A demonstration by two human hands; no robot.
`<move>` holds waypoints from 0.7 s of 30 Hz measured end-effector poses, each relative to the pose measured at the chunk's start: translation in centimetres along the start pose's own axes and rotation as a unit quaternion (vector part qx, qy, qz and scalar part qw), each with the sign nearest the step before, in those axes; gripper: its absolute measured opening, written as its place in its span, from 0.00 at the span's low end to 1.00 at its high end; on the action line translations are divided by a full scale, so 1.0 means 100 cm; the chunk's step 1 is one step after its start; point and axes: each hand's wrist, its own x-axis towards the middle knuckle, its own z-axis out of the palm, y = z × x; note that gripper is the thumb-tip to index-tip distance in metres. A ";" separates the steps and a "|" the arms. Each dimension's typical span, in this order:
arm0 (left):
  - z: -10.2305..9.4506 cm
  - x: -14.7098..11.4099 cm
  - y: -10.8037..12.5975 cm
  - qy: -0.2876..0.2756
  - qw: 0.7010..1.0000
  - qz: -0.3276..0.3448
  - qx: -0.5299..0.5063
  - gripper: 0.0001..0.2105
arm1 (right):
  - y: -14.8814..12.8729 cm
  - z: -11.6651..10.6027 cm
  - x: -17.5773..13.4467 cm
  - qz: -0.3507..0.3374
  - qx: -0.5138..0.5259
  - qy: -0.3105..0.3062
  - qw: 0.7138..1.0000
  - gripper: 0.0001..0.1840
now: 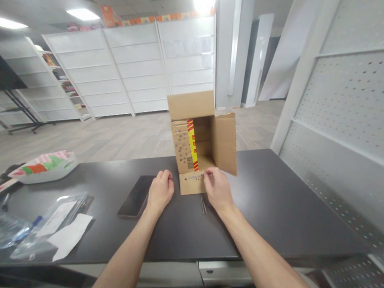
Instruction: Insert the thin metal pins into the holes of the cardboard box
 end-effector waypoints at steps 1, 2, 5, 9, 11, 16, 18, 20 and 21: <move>0.000 0.000 0.000 -0.002 1.000 0.000 -0.001 0.09 | 0.000 0.000 0.000 0.002 0.000 -0.003 1.000 0.05; -0.001 0.000 0.000 -0.003 1.000 -0.001 -0.001 0.09 | 0.000 0.000 0.000 0.003 0.000 -0.006 1.000 0.05; -0.001 0.000 0.000 -0.007 1.000 -0.007 -0.001 0.10 | 0.000 0.000 0.000 0.001 0.001 -0.014 1.000 0.06; 0.000 0.000 0.000 -0.003 1.000 -0.004 -0.002 0.10 | 0.001 0.000 0.001 -0.008 -0.001 -0.025 1.000 0.06; 0.000 -0.001 0.000 0.001 1.000 0.000 -0.002 0.09 | 0.000 0.000 0.001 -0.019 -0.005 -0.028 0.999 0.06; -0.001 -0.001 0.000 0.000 1.000 0.000 0.000 0.09 | -0.003 -0.001 0.002 -0.058 -0.029 -0.039 0.997 0.07; -0.002 -0.001 0.001 0.000 1.000 0.000 0.000 0.09 | -0.005 -0.002 0.002 -0.063 -0.049 -0.045 0.996 0.07; -0.002 -0.001 0.001 -0.001 1.000 0.000 0.000 0.09 | -0.006 -0.003 0.002 -0.067 -0.067 -0.050 0.994 0.07; -0.002 -0.001 0.001 0.000 1.000 0.000 -0.001 0.09 | -0.007 -0.004 0.002 -0.070 -0.074 -0.050 0.994 0.08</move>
